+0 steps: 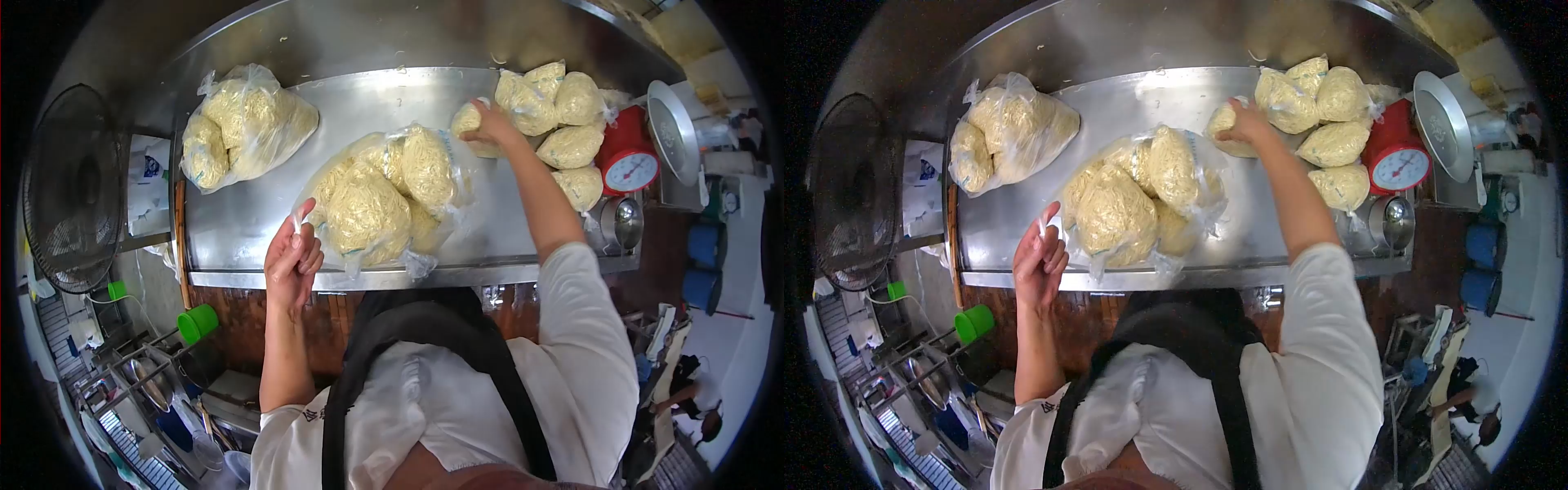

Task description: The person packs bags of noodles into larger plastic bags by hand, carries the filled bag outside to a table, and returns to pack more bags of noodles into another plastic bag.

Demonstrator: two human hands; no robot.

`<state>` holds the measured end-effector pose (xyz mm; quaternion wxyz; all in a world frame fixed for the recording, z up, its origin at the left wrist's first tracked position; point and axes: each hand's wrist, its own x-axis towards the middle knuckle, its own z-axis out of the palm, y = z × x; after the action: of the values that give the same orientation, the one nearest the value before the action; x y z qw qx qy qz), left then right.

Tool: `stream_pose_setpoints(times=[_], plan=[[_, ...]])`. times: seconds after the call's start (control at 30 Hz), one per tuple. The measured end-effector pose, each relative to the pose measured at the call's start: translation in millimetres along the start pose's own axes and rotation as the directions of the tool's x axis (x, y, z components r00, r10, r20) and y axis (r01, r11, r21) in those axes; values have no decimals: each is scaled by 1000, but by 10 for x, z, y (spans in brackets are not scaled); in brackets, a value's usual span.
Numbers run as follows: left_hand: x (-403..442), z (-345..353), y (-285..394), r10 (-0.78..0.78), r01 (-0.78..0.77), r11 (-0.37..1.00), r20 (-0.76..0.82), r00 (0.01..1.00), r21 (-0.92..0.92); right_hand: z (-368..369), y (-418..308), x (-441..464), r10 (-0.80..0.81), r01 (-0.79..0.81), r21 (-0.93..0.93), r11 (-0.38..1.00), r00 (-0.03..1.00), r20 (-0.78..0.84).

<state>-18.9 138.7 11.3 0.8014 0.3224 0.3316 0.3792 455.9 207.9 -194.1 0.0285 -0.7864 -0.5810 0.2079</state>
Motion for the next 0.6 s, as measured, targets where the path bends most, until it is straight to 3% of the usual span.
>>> stream_pose_setpoints(times=[0.07,0.13,0.17,0.2,0.27,0.37,0.43,0.47,0.5,0.57,0.6], plan=[[-4,-19,-6,-9,9,1000,6,1000,-8,115,194,-221,-23,45,237,970,995,-95],[9,11,21,-19,19,1000,5,1000,16,228,442,-377,-47,141,539,831,982,-184],[12,21,37,-18,18,1000,9,1000,24,299,448,-526,62,51,819,572,992,-105],[14,11,49,-20,20,1000,16,1000,13,390,470,-718,136,-38,973,228,991,7],[38,-22,55,-26,26,1000,28,999,0,763,622,-907,180,-81,946,-315,973,144],[88,-59,74,-17,19,996,22,1000,-82,799,523,-1241,299,165,837,-521,954,-3],[139,-95,125,-28,32,991,34,999,-132,96,209,-1572,327,160,846,-509,945,18],[180,-120,137,-30,37,987,50,998,-156,-136,308,-1588,65,140,826,-545,990,-125],[206,-122,140,-30,42,982,68,997,-185,-393,423,-1598,-198,110,815,-569,943,-266],[200,-71,161,-27,38,984,69,997,-172,-1289,-114,-1794,-373,313,932,-181,855,-360],[206,-74,171,-29,42,984,78,997,-176,-1701,-495,-1836,-493,346,937,-43,809,-321]])
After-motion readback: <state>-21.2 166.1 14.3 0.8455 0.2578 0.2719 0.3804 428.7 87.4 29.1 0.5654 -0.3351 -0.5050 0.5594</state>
